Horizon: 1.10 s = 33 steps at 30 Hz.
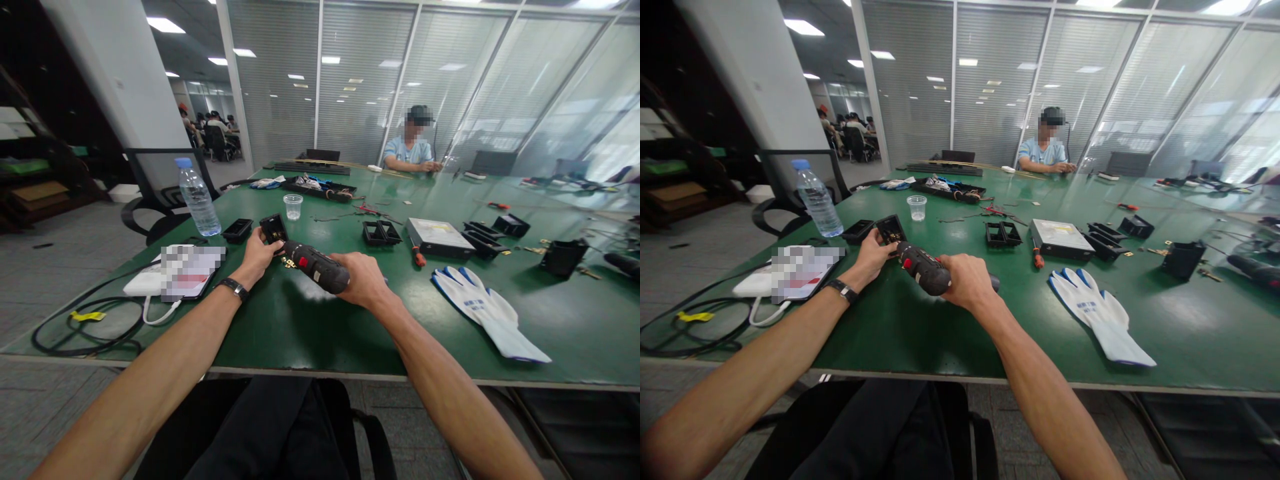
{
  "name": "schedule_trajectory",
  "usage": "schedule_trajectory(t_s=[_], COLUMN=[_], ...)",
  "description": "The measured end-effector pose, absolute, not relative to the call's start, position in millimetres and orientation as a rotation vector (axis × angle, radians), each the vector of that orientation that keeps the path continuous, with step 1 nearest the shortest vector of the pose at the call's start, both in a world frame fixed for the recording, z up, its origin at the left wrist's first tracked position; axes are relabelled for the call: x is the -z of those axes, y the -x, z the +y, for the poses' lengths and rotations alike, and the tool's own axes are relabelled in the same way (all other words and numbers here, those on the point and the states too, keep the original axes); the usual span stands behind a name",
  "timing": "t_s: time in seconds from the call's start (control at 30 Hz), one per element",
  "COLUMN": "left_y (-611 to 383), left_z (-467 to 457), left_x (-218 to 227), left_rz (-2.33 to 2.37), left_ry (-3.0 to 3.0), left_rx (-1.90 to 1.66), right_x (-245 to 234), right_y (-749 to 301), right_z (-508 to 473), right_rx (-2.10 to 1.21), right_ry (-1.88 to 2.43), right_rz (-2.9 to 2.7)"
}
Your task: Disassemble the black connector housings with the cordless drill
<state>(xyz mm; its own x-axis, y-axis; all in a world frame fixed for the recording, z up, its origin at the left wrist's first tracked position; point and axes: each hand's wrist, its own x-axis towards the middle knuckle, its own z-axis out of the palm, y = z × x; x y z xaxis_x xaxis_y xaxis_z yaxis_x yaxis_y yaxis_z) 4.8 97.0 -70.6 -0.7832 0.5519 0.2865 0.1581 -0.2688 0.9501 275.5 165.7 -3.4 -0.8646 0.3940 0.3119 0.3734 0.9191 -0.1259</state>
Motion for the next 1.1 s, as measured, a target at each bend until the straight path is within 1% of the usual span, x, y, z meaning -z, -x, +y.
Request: schedule_trajectory(t_s=[1.1], left_y=[-0.5], left_z=[98.2], left_x=[73.9], left_rz=[1.724], left_ry=[-0.871], left_rx=[-2.127], right_x=[1.6], right_y=[-275.4], right_z=[164.9], right_rx=[-0.127], right_ry=[0.578], right_rz=[-2.749])
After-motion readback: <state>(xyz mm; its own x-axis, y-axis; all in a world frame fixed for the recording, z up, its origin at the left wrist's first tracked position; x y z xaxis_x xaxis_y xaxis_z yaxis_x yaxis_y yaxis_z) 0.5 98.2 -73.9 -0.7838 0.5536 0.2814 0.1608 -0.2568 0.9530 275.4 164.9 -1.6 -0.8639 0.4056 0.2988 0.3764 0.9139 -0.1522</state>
